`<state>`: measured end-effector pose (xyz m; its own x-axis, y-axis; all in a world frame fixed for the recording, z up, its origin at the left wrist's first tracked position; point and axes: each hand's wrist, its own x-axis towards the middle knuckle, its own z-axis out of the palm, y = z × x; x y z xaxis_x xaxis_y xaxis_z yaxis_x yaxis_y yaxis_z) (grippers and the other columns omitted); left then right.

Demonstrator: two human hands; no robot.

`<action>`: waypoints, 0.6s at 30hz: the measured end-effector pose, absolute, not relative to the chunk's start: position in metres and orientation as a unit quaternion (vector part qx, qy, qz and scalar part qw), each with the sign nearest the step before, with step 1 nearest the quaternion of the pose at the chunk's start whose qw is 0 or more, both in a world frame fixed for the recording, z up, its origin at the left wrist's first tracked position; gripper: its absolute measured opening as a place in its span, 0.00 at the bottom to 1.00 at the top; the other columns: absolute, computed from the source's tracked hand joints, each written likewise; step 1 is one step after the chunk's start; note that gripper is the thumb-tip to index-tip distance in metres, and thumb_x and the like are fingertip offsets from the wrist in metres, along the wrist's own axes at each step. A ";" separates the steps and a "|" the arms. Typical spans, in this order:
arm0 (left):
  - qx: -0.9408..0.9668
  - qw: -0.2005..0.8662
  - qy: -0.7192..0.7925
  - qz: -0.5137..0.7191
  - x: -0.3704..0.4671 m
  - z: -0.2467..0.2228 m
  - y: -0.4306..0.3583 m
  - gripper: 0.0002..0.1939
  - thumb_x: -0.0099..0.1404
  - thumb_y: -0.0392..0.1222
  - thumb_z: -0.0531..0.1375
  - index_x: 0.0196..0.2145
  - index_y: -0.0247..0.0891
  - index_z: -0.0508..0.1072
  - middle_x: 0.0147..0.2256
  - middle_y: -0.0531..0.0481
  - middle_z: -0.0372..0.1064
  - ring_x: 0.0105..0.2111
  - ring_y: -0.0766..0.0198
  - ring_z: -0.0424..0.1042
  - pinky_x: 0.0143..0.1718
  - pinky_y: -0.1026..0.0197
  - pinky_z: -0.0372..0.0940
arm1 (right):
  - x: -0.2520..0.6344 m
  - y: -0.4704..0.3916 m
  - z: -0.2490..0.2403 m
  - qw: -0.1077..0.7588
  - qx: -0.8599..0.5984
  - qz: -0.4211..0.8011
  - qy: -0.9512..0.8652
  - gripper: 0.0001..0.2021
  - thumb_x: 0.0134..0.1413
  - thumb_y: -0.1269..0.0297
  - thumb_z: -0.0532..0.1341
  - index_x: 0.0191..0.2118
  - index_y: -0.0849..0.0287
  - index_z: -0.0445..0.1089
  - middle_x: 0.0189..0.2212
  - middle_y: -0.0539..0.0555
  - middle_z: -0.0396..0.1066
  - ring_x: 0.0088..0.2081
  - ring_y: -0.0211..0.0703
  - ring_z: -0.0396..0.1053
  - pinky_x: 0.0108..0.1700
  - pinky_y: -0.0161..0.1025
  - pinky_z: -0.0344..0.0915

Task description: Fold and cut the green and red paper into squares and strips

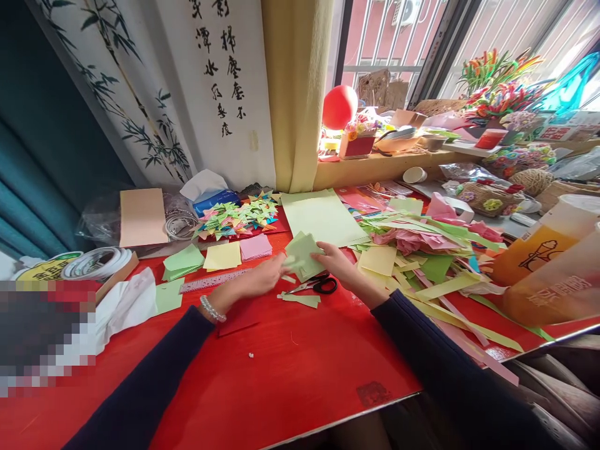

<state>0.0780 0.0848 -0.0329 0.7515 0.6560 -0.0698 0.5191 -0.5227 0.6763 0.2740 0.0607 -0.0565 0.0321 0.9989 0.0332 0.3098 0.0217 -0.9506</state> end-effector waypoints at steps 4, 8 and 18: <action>0.869 0.212 0.409 0.178 0.079 -0.026 0.094 0.06 0.65 0.42 0.44 0.36 0.39 0.56 0.38 0.41 0.64 0.39 0.54 0.68 0.34 0.57 0.61 | 0.262 0.050 -0.044 0.431 -0.515 0.520 -0.527 0.14 0.54 0.63 0.51 0.46 0.61 0.61 0.33 0.56 0.70 0.28 0.41 0.70 0.29 0.39 0.70; 0.897 0.075 0.419 0.118 0.093 -0.026 0.087 0.12 0.66 0.47 0.41 0.38 0.37 0.57 0.36 0.42 0.63 0.35 0.54 0.67 0.33 0.56 0.60 | 0.251 0.038 -0.030 0.436 -0.373 0.690 -0.441 0.15 0.56 0.56 0.50 0.41 0.62 0.63 0.32 0.56 0.69 0.28 0.40 0.70 0.31 0.41 0.71; 0.899 0.057 0.425 0.092 0.135 -0.001 0.085 0.27 0.61 0.60 0.44 0.51 0.43 0.59 0.46 0.44 0.58 0.38 0.53 0.68 0.31 0.57 0.62 | 0.266 0.052 -0.037 0.542 -0.451 0.604 -0.371 0.01 0.43 0.71 0.57 0.25 0.61 0.62 0.19 0.45 0.59 0.20 0.32 0.60 0.22 0.31 0.67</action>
